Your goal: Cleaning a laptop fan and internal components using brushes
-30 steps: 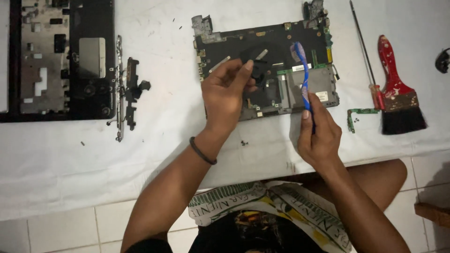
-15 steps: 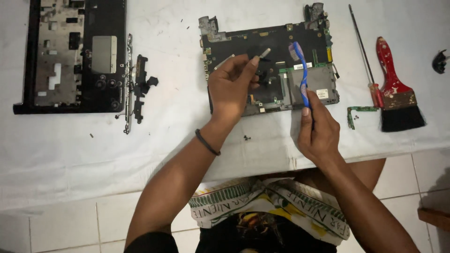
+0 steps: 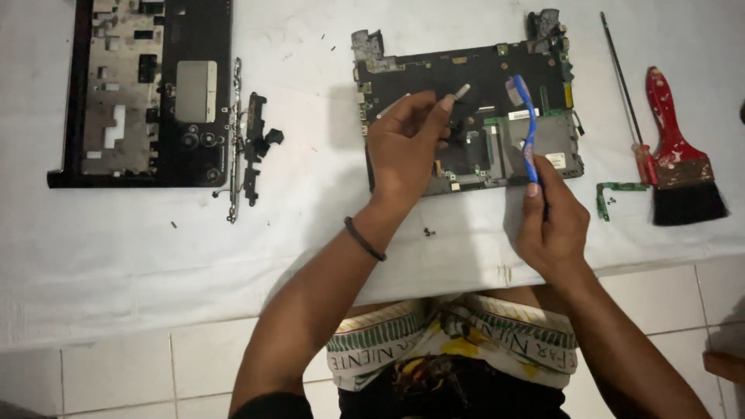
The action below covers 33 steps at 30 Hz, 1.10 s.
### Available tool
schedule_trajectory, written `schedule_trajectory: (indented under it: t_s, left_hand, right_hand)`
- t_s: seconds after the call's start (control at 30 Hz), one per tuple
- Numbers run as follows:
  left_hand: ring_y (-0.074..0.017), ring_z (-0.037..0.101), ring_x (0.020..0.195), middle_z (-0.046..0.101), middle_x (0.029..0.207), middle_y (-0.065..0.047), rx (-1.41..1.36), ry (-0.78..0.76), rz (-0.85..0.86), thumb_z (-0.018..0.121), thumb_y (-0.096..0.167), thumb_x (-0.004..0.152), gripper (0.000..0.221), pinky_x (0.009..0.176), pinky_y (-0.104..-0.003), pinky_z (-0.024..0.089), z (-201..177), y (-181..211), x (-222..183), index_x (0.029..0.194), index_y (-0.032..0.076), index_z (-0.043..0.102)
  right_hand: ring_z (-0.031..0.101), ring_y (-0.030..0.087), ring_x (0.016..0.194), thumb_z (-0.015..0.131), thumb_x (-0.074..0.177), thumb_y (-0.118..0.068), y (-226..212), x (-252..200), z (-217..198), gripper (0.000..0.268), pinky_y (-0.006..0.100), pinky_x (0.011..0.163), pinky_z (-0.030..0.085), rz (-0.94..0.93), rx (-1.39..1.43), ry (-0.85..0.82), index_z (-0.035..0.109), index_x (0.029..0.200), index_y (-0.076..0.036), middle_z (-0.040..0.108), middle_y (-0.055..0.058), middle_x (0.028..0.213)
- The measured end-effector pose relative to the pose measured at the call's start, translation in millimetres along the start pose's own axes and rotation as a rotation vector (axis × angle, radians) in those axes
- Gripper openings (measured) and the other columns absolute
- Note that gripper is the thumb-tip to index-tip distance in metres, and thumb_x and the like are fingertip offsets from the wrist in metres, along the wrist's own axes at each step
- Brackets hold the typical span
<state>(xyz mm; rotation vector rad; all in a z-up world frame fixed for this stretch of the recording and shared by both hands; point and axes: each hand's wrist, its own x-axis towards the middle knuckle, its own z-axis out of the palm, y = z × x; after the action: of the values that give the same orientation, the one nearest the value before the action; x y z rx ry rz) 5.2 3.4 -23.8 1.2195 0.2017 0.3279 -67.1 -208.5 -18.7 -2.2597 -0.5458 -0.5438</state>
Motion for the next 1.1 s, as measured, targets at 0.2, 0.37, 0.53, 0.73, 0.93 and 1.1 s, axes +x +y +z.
schedule_trajectory:
  t_s: [0.2, 0.37, 0.53, 0.73, 0.93, 1.1]
  left_hand:
    - [-0.0205, 0.076, 0.076, 0.075, 0.089, -0.018, -0.001, -0.020, 0.020, 0.081, 0.029, 0.094, 0.030, 0.059, -0.032, 0.068, 1.1, -10.9, -1.1, 0.109, 0.004, 0.075]
    - [-0.0224, 0.076, 0.081, 0.074, 0.089, -0.018, 0.017, -0.042, 0.052, 0.076, 0.030, 0.098, 0.030, 0.060, -0.035, 0.068, 1.5, 4.4, -4.2, 0.113, 0.004, 0.073]
    - [-0.0245, 0.076, 0.082, 0.074, 0.089, -0.019, 0.001, -0.036, 0.089, 0.075, 0.029, 0.099, 0.032, 0.062, -0.035, 0.068, -2.0, -0.9, -1.4, 0.115, 0.002, 0.072]
    - [-0.0262, 0.076, 0.081, 0.074, 0.090, -0.022, 0.055, -0.023, 0.041, 0.077, 0.030, 0.096, 0.036, 0.063, -0.038, 0.069, -2.3, 5.4, -0.3, 0.113, -0.001, 0.072]
    - [-0.0279, 0.078, 0.080, 0.074, 0.090, -0.020, 0.072, -0.068, 0.046, 0.077, 0.030, 0.098, 0.035, 0.063, -0.042, 0.071, -3.6, 8.2, -3.5, 0.116, 0.001, 0.073]
    - [-0.0262, 0.077, 0.077, 0.075, 0.091, -0.022, 0.122, -0.038, 0.028, 0.077, 0.024, 0.097, 0.032, 0.058, -0.039, 0.068, -4.5, 11.7, 2.5, 0.111, -0.004, 0.073]
  right_hand:
    - [0.066, 0.055, 0.105, 0.045, 0.113, -0.012, 0.3, -0.8, -2.2, 0.039, 0.055, 0.083, 0.054, 0.072, 0.005, -0.013, 0.063, 0.140, 0.009, 0.069, 0.032, 0.115]
    - [0.066, 0.056, 0.103, 0.043, 0.114, -0.016, 0.5, 0.6, -1.1, 0.041, 0.056, 0.082, 0.053, 0.086, -0.005, -0.036, 0.064, 0.139, 0.009, 0.069, 0.033, 0.113]
    - [0.065, 0.057, 0.102, 0.047, 0.112, -0.010, 6.0, 0.4, 1.9, 0.037, 0.055, 0.080, 0.053, 0.097, 0.010, -0.053, 0.064, 0.140, 0.008, 0.069, 0.033, 0.111]
    - [0.066, 0.056, 0.099, 0.044, 0.113, -0.015, 17.5, -8.6, -0.7, 0.040, 0.055, 0.077, 0.053, 0.141, 0.044, -0.023, 0.064, 0.138, 0.008, 0.070, 0.033, 0.108]
    - [0.068, 0.042, 0.074, 0.047, 0.109, -0.010, 19.1, -8.6, -2.9, 0.039, 0.048, 0.066, 0.052, 0.165, 0.115, 0.023, 0.065, 0.137, 0.010, 0.068, 0.026, 0.088]
    - [0.060, 0.026, 0.058, 0.046, 0.107, -0.007, 17.8, 1.5, -9.0, 0.038, 0.041, 0.058, 0.049, 0.164, 0.250, 0.051, 0.062, 0.134, 0.015, 0.062, 0.019, 0.071]
